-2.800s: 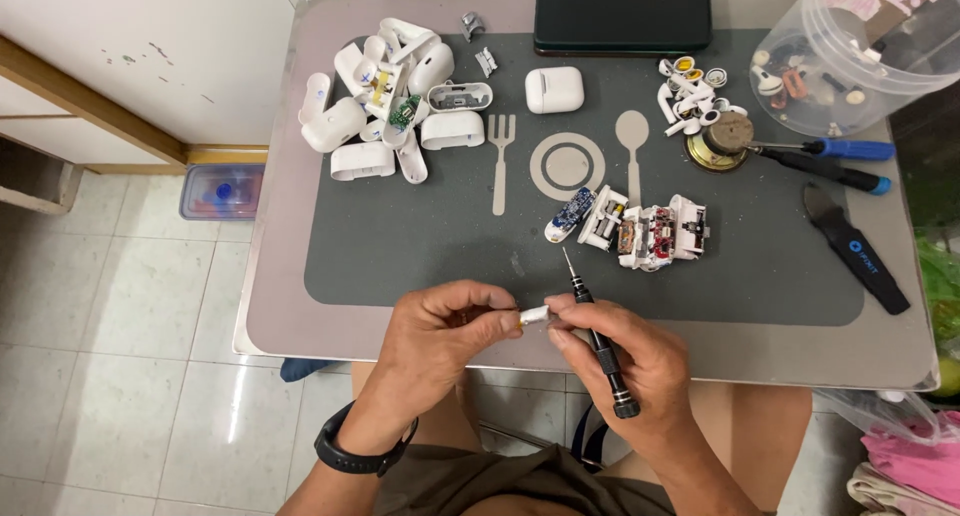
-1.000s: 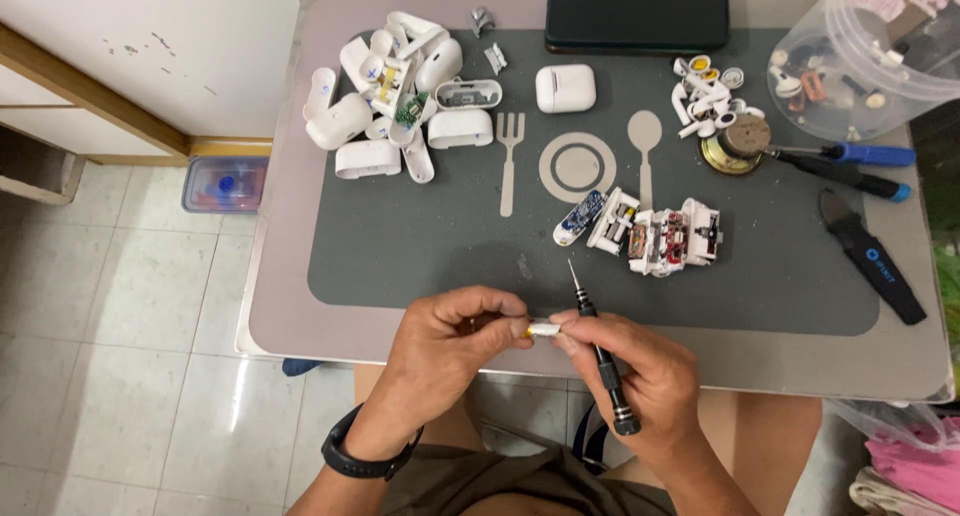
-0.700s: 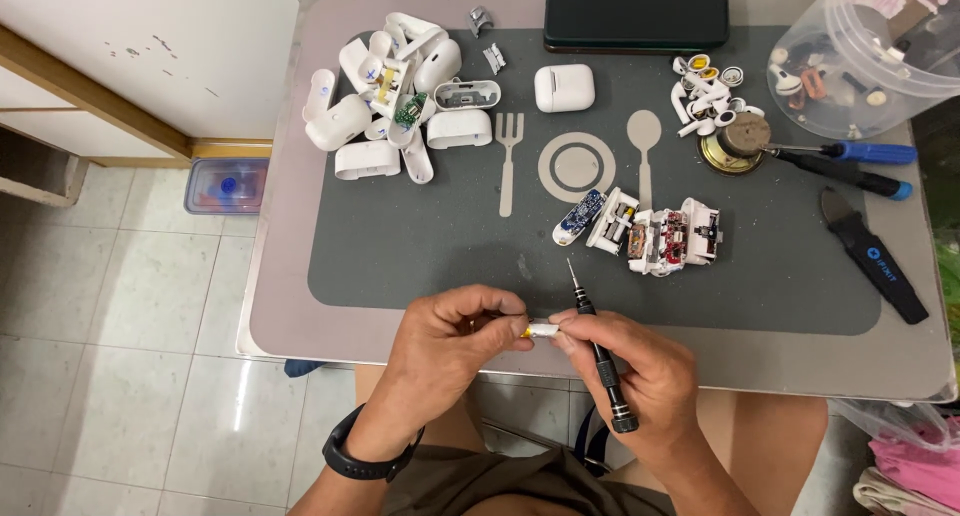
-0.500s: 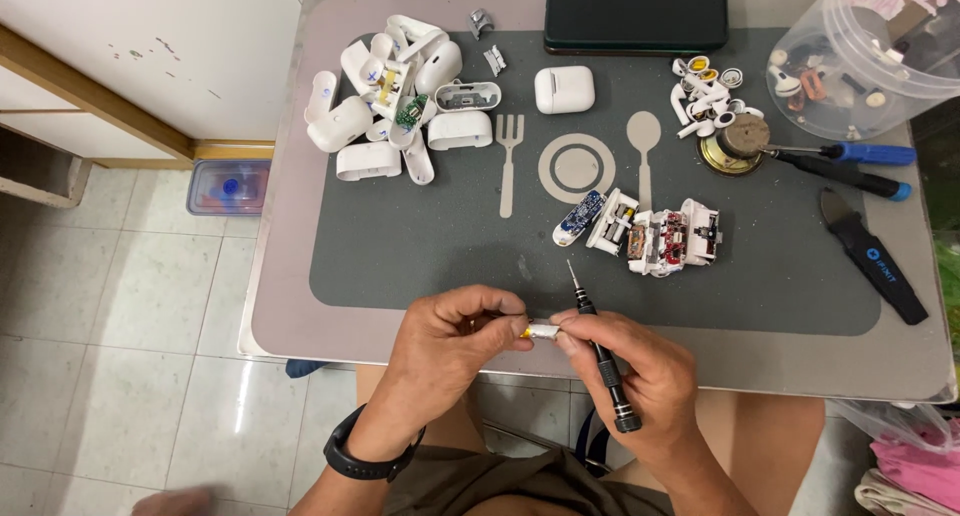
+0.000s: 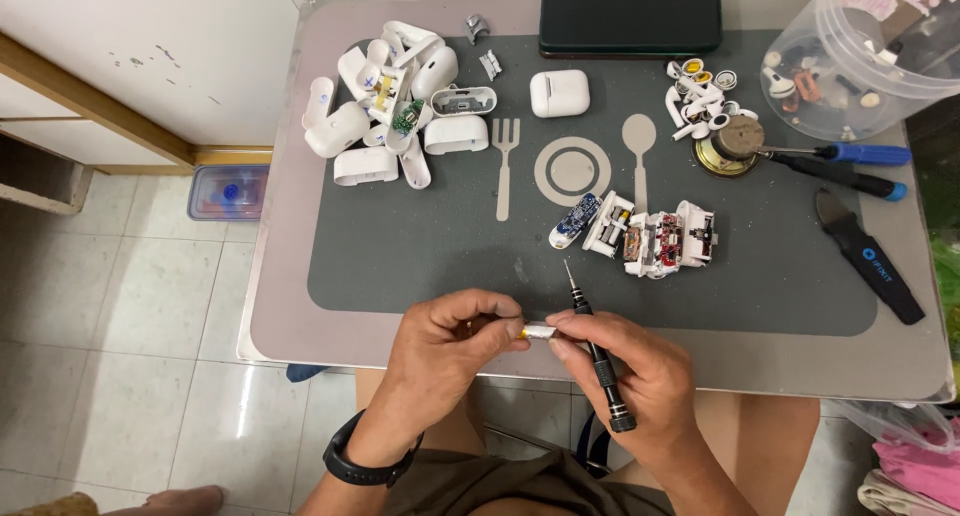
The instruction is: Disassembling and inspecting small electronic components using a precision screwdriver
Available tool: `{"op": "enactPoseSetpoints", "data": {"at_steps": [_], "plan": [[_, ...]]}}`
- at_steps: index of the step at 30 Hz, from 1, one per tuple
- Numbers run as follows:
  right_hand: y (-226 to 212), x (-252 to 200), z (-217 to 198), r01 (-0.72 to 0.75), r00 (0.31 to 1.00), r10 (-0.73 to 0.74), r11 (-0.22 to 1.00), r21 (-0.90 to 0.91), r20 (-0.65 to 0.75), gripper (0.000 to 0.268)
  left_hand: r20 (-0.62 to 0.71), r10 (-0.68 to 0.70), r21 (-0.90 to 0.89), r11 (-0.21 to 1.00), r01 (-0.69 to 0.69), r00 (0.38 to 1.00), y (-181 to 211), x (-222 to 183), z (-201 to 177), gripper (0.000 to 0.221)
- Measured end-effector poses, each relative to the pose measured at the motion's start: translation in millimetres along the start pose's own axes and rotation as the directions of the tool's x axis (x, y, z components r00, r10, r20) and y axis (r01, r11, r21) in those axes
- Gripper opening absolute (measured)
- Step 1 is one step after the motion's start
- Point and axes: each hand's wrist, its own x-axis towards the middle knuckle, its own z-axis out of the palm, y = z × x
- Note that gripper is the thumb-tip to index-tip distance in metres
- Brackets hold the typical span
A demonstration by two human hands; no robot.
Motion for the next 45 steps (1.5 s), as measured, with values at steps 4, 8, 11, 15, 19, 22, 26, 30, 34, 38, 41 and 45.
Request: {"op": "enactPoseSetpoints", "data": {"at_steps": [4, 8, 11, 15, 19, 22, 26, 30, 34, 38, 41, 45], "plan": [[0.0, 0.8, 0.5, 0.005, 1.0, -0.005, 1.0, 0.021, 0.009, 0.025, 0.004, 0.043, 0.039, 0.998, -0.043, 0.999, -3.8, -0.2, -0.6, 0.003], [4.3, -1.8, 0.2, 0.015, 1.0, -0.015, 1.0, -0.01, 0.011, 0.022, 0.044, 0.106, 0.087, 0.99, -0.109, 0.993, -1.5, -2.0, -1.7, 0.002], [6.6, -3.2, -1.7, 0.0, 1.0, -0.001, 1.0, 0.028, 0.025, 0.023, 0.061, 0.129, 0.141, 0.981, -0.136, 0.99, -2.4, -2.0, -1.6, 0.003], [2.0, -2.1, -4.0, -0.087, 0.996, 0.087, 0.983, 0.16, 0.003, 0.024, 0.12, 0.267, 0.148, 0.947, -0.283, 0.956, -1.2, -4.9, 1.6, 0.003], [0.9, -0.1, -6.2, -0.136, 0.99, 0.141, 0.967, 0.217, -0.006, 0.017, 0.209, 0.526, 0.309, 0.764, -0.566, 0.824, -8.8, -11.5, 9.8, 0.007], [3.7, -0.7, -7.8, -0.123, 0.992, 0.121, 0.972, 0.202, 0.021, 0.017, 0.248, 0.514, 0.364, 0.736, -0.571, 0.821, -7.9, -12.5, 9.9, 0.008], [-2.8, 1.5, -5.7, -0.118, 0.992, 0.124, 0.965, 0.236, -0.014, 0.019, 0.19, 0.508, 0.359, 0.76, -0.541, 0.84, -3.9, -10.4, 13.4, 0.015], [-0.2, -1.9, -6.2, -0.087, 0.995, 0.094, 0.98, 0.179, -0.029, 0.021, 0.211, 0.514, 0.378, 0.742, -0.554, 0.832, -6.9, -11.6, 16.0, 0.02], [6.9, -5.3, -4.7, -0.041, 0.999, 0.044, 0.99, 0.135, -0.019, 0.025, 0.219, 0.554, 0.46, 0.668, -0.586, 0.803, -8.8, -12.3, 20.3, 0.018], [6.7, -5.4, -3.9, -0.048, 0.999, 0.05, 0.986, 0.162, -0.009, 0.026, 0.191, 0.583, 0.457, 0.659, -0.598, 0.789, -12.2, -11.6, 20.4, 0.016], [7.6, -6.0, -4.0, -0.067, 0.998, 0.067, 0.981, 0.179, 0.005, 0.027, 0.179, 0.575, 0.468, 0.664, -0.583, 0.798, -12.7, -11.6, 20.7, 0.018], [11.1, -7.3, -1.7, -0.065, 0.997, 0.068, 0.988, 0.14, -0.022, 0.029, 0.189, 0.603, 0.466, 0.64, -0.611, 0.775, -13.0, -11.1, 20.3, 0.018]]}}
